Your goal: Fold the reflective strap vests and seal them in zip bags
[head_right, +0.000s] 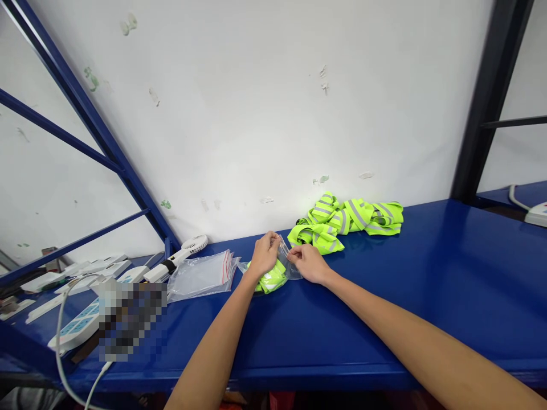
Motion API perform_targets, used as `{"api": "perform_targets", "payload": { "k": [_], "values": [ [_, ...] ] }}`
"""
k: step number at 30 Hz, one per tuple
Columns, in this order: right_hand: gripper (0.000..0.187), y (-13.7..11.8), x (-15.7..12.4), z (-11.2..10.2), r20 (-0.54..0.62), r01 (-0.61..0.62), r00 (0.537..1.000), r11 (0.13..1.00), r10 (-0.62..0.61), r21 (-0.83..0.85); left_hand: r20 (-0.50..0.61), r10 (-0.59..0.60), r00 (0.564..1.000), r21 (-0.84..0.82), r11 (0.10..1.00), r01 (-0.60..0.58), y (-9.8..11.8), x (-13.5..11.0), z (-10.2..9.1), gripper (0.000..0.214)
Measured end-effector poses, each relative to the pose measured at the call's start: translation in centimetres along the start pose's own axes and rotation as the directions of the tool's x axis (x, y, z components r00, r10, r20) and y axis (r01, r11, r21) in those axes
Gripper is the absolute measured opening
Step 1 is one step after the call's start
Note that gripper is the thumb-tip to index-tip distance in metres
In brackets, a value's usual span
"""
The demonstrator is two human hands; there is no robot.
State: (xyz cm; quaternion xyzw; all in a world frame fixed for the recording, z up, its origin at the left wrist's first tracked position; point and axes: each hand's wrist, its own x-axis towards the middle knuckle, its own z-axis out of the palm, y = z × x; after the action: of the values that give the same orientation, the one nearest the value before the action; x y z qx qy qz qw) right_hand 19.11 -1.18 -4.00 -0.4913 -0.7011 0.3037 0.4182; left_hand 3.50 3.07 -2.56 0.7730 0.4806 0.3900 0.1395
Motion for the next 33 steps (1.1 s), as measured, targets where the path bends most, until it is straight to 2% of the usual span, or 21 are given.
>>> {"api": "perform_targets", "payload": {
  "k": [5, 11, 18, 24, 28, 33],
  "values": [
    [0.019, 0.5, 0.3, 0.5, -0.053, -0.004, 0.999, 1.0, 0.005, 0.009, 0.039, -0.008, 0.999, 0.032, 0.999, 0.007, 0.3, 0.1, -0.1, 0.017],
    [0.026, 1.1, 0.7, 0.6, -0.08, 0.099, 0.992, 0.993, -0.094, 0.061, 0.073, 0.045, 0.996, 0.066, 0.997, -0.05, 0.8, 0.0, -0.1, 0.018],
    [0.034, 1.0, 0.7, 0.7, -0.081, 0.043, 0.996, 0.989, -0.032, 0.141, 0.074, -0.02, 0.997, 0.103, 0.995, 0.012, 1.0, 0.0, 0.0, 0.019],
    [0.037, 0.3, 0.4, 0.2, -0.029, 0.064, 0.998, 0.976, -0.059, 0.208, 0.156, 0.075, 0.985, -0.034, 0.997, -0.071, 0.8, 0.2, -0.3, 0.017],
    [0.034, 0.1, 0.9, -0.1, -0.002, 0.032, 0.999, 0.973, -0.032, 0.229, 0.135, 0.083, 0.987, -0.106, 0.992, -0.069, 0.6, 0.1, -0.2, 0.018],
    [0.029, 0.8, 1.8, 0.0, -0.006, 0.048, 0.999, 0.979, -0.047, 0.198, 0.024, 0.077, 0.997, -0.159, 0.985, -0.072, 0.1, -0.1, 0.0, 0.022]
  ]
}}
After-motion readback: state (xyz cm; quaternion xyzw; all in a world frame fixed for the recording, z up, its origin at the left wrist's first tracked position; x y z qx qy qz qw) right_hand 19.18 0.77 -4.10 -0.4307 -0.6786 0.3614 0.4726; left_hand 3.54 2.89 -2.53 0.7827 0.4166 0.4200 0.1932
